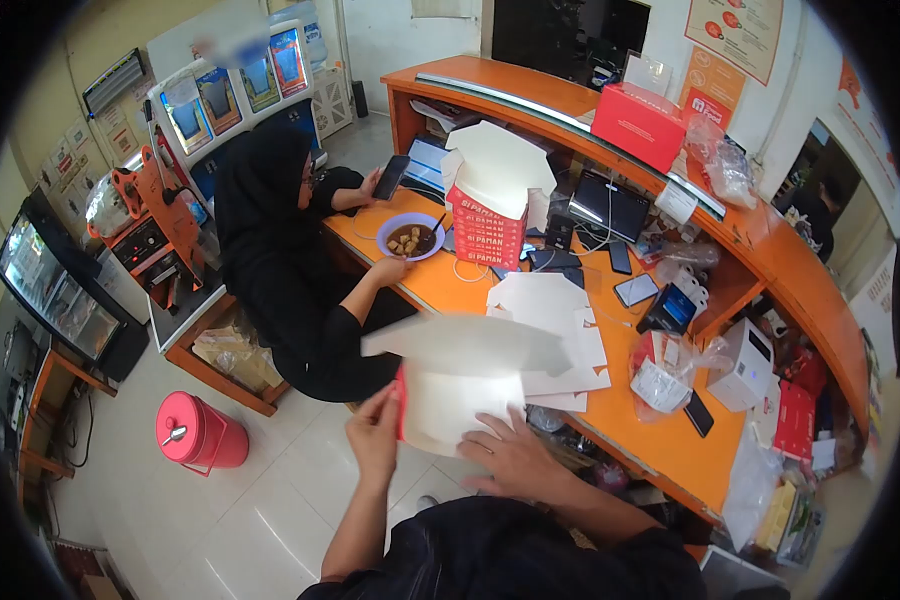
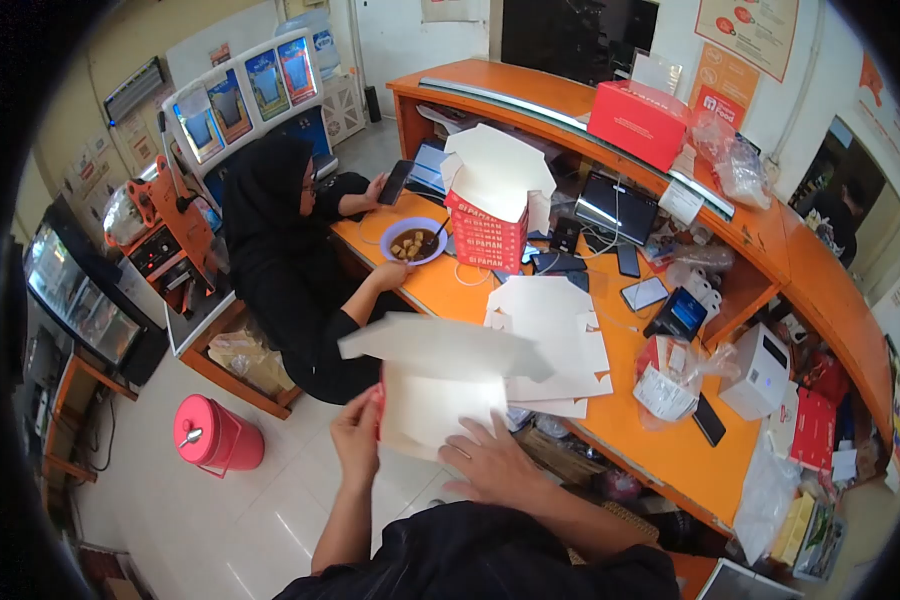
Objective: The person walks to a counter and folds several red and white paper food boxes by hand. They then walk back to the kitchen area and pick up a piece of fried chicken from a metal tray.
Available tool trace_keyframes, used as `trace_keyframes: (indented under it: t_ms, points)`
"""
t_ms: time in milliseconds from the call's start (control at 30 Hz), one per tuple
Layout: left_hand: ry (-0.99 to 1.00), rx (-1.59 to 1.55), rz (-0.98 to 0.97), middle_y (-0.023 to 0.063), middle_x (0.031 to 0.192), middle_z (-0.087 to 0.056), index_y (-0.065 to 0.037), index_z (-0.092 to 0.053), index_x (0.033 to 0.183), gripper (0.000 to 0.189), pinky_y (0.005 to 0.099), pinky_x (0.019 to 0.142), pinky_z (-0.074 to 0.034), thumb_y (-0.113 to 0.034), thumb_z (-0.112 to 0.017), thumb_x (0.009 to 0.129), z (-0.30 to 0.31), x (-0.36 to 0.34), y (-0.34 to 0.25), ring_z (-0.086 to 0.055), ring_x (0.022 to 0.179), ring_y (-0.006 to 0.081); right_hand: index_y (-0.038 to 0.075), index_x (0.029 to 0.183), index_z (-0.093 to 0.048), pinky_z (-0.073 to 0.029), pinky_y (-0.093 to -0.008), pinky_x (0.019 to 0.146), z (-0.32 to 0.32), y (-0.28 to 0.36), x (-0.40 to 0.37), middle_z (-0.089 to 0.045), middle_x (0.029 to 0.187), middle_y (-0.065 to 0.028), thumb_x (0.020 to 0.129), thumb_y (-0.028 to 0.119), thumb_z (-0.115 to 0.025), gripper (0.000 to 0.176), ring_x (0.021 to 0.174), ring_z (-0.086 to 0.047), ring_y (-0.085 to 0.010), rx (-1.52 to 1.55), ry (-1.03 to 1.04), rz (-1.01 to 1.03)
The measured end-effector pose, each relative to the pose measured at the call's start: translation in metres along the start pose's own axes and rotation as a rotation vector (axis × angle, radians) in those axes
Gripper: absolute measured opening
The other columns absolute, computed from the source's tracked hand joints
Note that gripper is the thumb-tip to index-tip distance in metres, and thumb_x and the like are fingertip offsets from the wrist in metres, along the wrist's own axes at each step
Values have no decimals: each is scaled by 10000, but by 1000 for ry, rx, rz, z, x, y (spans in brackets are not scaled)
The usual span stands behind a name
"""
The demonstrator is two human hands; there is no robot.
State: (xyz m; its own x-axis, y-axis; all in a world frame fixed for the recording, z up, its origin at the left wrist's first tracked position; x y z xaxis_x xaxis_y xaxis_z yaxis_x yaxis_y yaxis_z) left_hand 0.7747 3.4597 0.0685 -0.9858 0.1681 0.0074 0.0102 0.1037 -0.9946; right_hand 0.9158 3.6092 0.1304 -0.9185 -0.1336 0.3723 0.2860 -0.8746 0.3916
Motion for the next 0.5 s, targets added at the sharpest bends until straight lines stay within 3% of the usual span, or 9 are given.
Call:
trace_keyframes:
  t_ms: [33, 67, 100, 167, 233, 267, 300, 433, 500]
  points:
    - [-8, -1, -1, 121, 950, -686, 38, -668, 1018, 235, 243, 637, -526, -140, -654, 866, 3, 9, 0, -657, 737, 143, 93, 879, -589, -336, -618, 976, 1, -5, -2, -594, 827, -52, 826, 167, -551, 98, 980, -574, -238, -238, -16, 174]
    - [9, -122, 120, 91, 920, -680, 32, -656, 1053, 247, 244, 642, -526, -147, -632, 884, 1, 18, 5, -648, 719, 148, 111, 940, -591, -163, -739, 999, -6, -30, -8, -569, 810, -42, 822, 148, -528, 138, 984, -559, -221, -284, 66, 204]
    - [27, -241, 243, 61, 889, -674, 25, -643, 1088, 261, 246, 648, -527, -154, -610, 901, -2, 25, 11, -639, 700, 153, 111, 940, -591, -163, -739, 999, 0, -45, -2, -569, 810, -42, 822, 148, -528, 138, 984, -559, -221, -286, 66, 211]
    - [103, -212, 244, 112, 1012, -664, 15, -574, 1198, 388, 288, 706, -537, -261, -570, 925, -17, 29, 2, -648, 800, 186, 116, 969, -589, -281, -654, 1002, 27, -84, 26, -554, 789, -36, 805, 137, -534, 175, 941, -556, -228, -349, -18, 97]
    - [50, -340, 195, 126, 1117, -637, 4, -517, 1260, 503, 308, 710, -521, -392, -455, 956, -33, 22, -22, -635, 878, 194, 116, 965, -618, -435, -476, 887, 46, -134, 61, -574, 803, -29, 769, 98, -549, 209, 879, -548, -218, -562, -86, 109]
    - [115, -251, 178, 152, 1280, -550, -8, -496, 1278, 566, 394, 813, -517, -460, -401, 951, -32, 20, -20, -604, 1034, 255, 113, 977, -610, -453, -425, 813, 62, -155, 82, -573, 796, -36, 765, 90, -539, 225, 860, -545, -227, -605, -110, 48]
    - [105, -251, 171, 152, 1280, -550, -8, -496, 1278, 566, 394, 813, -517, -460, -401, 951, -27, 17, -19, -604, 1034, 255, 110, 989, -602, -472, -374, 739, 77, -175, 102, -572, 790, -44, 761, 81, -530, 241, 841, -541, -236, -645, -134, -13]
    - [110, -87, 190, 154, 1209, -589, 14, -516, 1245, 505, 365, 808, -524, -393, -462, 950, -6, -8, -7, -612, 997, 245, 107, 954, -598, -494, -398, 732, 95, -263, 185, -614, 820, -63, 806, 121, -517, 169, 896, -562, -253, -810, -207, -47]
    - [39, 30, 284, 149, 1168, -613, 18, -533, 1216, 482, 354, 785, -524, -379, -475, 949, 14, -28, 9, -620, 962, 237, 96, 945, -591, -478, -473, 811, 79, -305, 216, -618, 857, -77, 822, 133, -515, 149, 939, -560, -268, -783, -140, -142]
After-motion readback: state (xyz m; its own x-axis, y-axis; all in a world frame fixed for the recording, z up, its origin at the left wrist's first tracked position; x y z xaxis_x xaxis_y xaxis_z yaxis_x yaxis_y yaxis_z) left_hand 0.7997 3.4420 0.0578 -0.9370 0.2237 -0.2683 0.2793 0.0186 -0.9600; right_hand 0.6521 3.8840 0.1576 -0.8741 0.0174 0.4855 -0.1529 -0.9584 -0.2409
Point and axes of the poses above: each hand's wrist, its own x-axis towards the middle knuckle, its own z-axis out of the back of the hand, y = z × x, the point moved 5 cm from there along x, towards the middle knuckle
